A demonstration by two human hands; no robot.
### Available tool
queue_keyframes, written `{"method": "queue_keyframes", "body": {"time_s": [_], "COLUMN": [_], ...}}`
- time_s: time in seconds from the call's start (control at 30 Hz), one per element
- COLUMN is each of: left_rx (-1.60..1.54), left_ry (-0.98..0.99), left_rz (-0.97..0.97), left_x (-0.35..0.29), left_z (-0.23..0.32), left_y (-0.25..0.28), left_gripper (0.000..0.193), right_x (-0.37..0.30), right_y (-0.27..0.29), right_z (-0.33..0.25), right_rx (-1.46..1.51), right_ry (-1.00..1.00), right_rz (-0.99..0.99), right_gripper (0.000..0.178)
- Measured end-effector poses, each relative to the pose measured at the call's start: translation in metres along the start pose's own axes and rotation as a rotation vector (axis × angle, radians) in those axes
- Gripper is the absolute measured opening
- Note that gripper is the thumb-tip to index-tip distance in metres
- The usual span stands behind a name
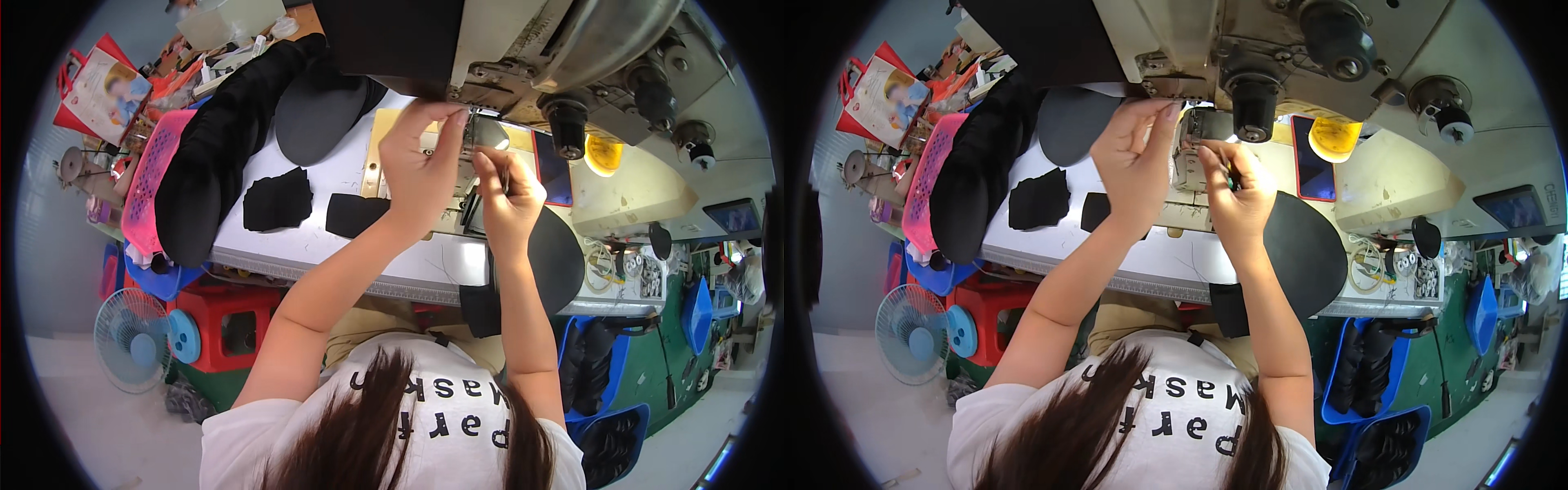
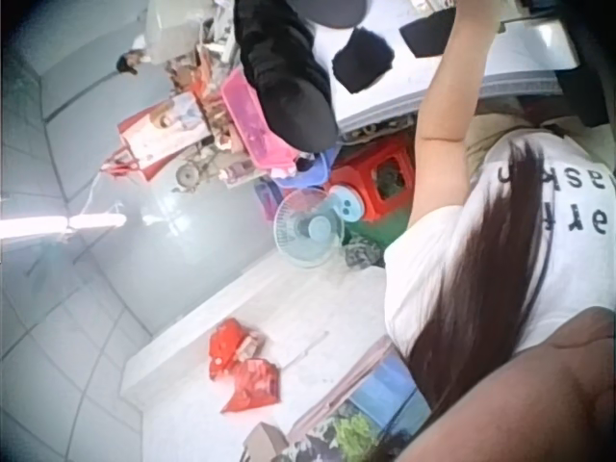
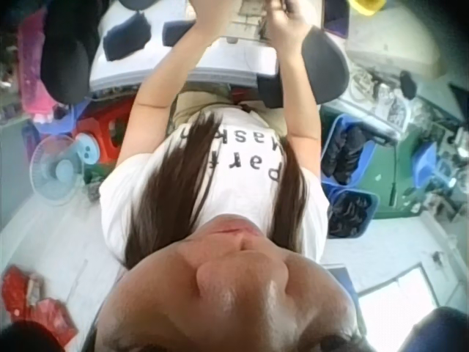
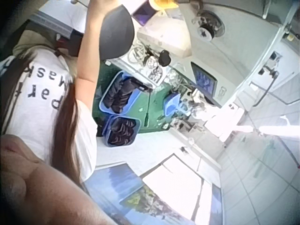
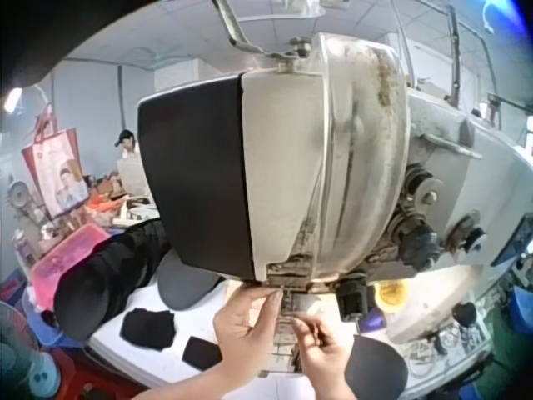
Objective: Stitch pieces of black leather or synthetic fabric using an industrial sewing machine to assemble shoe uppers.
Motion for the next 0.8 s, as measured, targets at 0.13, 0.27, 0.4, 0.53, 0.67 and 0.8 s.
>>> {"method": "queue_keyframes", "body": {"time_s": [0.13, 0.27, 0.4, 0.53, 0.67, 0.8], "left_rx": [0.153, 0.169, 0.196, 0.256, 0.256, 0.284], "left_ry": [-0.214, -0.178, -0.234, -0.31, -0.318, -0.374], "left_rz": [0.097, 0.073, 0.087, 0.11, 0.104, 0.118], "left_x": [-0.001, -0.001, 0.0, -0.001, 0.0, -0.001], "left_z": [0.017, 0.011, 0.016, 0.025, 0.023, 0.028], "left_y": [0.001, 0.0, -0.002, -0.001, -0.001, 0.0], "left_gripper": [0.005, 0.007, 0.009, 0.01, 0.011, 0.011], "right_x": [-0.004, -0.005, -0.005, -0.005, -0.007, -0.004], "right_y": [0.009, 0.008, 0.011, 0.011, 0.011, 0.017], "right_z": [0.01, 0.015, 0.016, 0.017, 0.014, 0.007], "right_rx": [0.033, 0.017, -0.016, -0.012, 0.037, 0.015], "right_ry": [-0.044, -0.08, -0.044, -0.033, -0.06, 0.016], "right_rz": [0.015, -0.004, 0.0, -0.004, 0.022, 0.073], "right_gripper": [0.004, 0.004, 0.004, 0.004, 0.004, 0.006]}}
Point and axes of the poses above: each hand's wrist, its own x-axis towards the middle knuckle, its own y-axis out of the back of the hand, z = x × y, the point moved 10 cm from there along x, towards the middle knuckle, and after that the axes turned 14 degrees about x, right-handed, at the moved point
